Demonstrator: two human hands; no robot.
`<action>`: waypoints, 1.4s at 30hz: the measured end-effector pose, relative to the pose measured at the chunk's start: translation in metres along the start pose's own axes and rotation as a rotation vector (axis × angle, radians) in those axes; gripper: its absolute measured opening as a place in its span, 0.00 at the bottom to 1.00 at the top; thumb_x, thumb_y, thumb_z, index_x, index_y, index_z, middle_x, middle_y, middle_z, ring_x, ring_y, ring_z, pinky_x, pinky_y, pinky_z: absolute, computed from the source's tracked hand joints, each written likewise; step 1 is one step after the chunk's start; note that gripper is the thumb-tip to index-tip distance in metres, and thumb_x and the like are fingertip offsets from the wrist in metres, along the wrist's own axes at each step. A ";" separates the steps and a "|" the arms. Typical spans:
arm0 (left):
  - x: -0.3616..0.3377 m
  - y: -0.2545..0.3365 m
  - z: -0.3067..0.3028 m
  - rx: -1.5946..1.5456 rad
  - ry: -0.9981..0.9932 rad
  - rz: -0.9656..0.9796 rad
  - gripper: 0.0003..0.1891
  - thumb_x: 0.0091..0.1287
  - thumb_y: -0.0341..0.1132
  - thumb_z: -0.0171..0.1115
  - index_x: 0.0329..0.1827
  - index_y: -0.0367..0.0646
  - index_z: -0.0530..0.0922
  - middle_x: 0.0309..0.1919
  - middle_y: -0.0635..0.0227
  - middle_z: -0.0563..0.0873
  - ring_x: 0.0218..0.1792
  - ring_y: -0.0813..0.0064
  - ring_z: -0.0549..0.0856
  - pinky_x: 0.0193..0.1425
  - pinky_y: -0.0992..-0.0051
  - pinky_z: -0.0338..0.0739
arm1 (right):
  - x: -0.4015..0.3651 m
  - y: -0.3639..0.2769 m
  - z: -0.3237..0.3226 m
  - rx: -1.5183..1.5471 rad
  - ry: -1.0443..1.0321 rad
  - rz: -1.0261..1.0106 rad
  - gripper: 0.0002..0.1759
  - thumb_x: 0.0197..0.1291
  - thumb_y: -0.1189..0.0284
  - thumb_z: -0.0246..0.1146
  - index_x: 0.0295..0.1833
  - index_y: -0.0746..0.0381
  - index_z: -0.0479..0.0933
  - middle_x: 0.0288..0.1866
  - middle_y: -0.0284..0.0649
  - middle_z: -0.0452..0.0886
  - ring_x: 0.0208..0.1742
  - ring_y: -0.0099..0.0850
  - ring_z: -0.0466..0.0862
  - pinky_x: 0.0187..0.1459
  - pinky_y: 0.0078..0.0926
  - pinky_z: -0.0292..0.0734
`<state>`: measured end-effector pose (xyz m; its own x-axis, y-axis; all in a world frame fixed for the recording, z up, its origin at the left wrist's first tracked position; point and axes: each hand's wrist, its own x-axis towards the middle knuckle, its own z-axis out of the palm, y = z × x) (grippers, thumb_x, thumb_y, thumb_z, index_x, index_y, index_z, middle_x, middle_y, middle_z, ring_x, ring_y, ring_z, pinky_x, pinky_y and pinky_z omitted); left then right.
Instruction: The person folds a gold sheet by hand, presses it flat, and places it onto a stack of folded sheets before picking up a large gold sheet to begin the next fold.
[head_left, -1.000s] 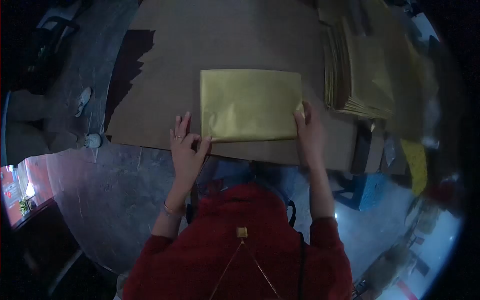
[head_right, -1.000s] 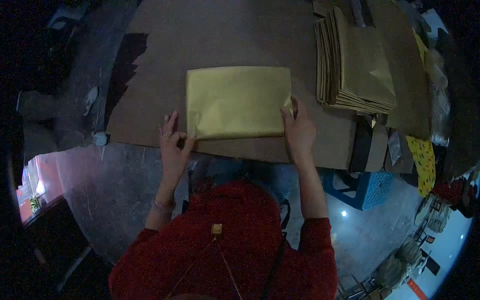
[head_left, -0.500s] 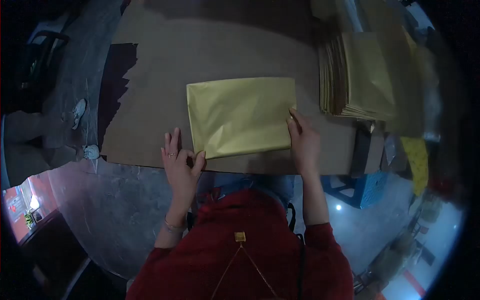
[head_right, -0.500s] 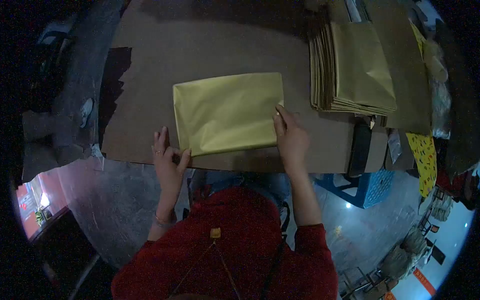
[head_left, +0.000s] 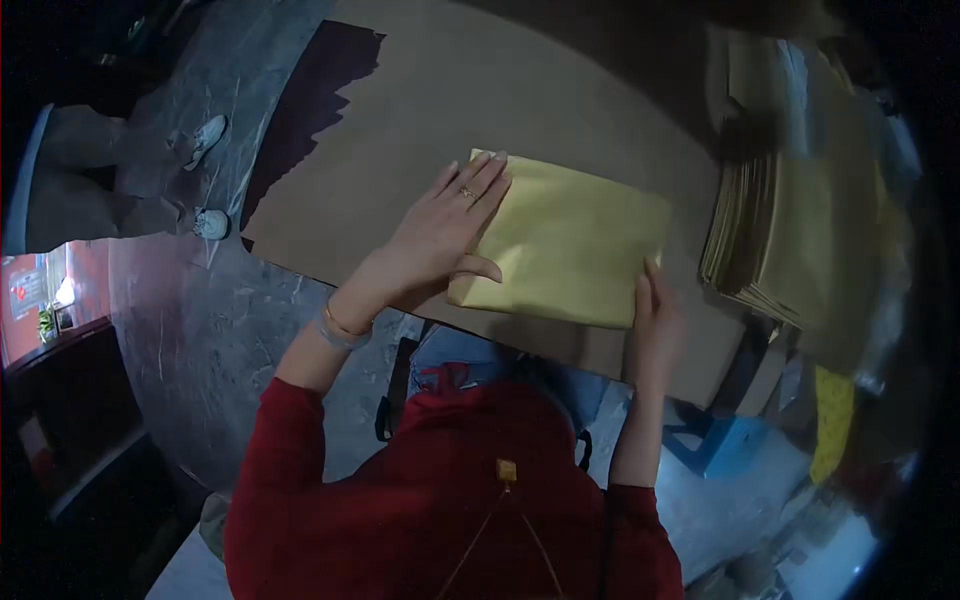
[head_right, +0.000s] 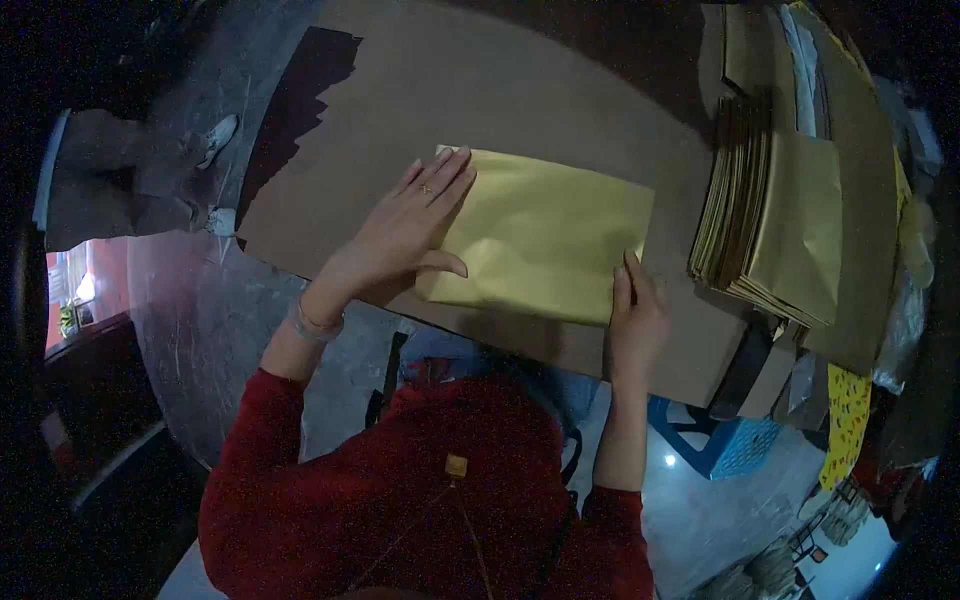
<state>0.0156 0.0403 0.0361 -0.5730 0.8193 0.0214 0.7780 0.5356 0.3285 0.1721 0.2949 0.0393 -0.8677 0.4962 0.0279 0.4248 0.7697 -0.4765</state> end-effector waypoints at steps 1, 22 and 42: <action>0.000 -0.002 0.003 -0.011 -0.026 -0.025 0.54 0.47 0.66 0.63 0.72 0.39 0.56 0.74 0.57 0.55 0.74 0.60 0.54 0.75 0.57 0.51 | 0.000 0.004 0.002 0.003 -0.002 -0.007 0.16 0.67 0.67 0.57 0.58 0.56 0.78 0.47 0.48 0.81 0.44 0.42 0.82 0.43 0.34 0.77; -0.005 -0.002 0.003 -0.038 -0.037 -0.080 0.54 0.46 0.67 0.65 0.73 0.44 0.57 0.74 0.57 0.55 0.74 0.57 0.54 0.74 0.53 0.53 | -0.001 0.017 0.009 -0.022 -0.015 0.021 0.17 0.66 0.65 0.58 0.59 0.51 0.77 0.38 0.49 0.75 0.38 0.45 0.79 0.39 0.38 0.74; -0.001 0.004 -0.001 -0.012 -0.052 -0.108 0.56 0.41 0.62 0.70 0.73 0.44 0.57 0.73 0.58 0.58 0.74 0.59 0.56 0.73 0.53 0.54 | 0.022 -0.017 0.013 -0.255 -0.007 -0.167 0.21 0.65 0.65 0.54 0.63 0.54 0.70 0.62 0.41 0.69 0.64 0.41 0.68 0.63 0.47 0.61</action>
<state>0.0188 0.0412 0.0384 -0.6387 0.7668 -0.0637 0.7092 0.6187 0.3380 0.1422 0.2875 0.0371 -0.9323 0.3526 0.0808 0.3267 0.9167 -0.2302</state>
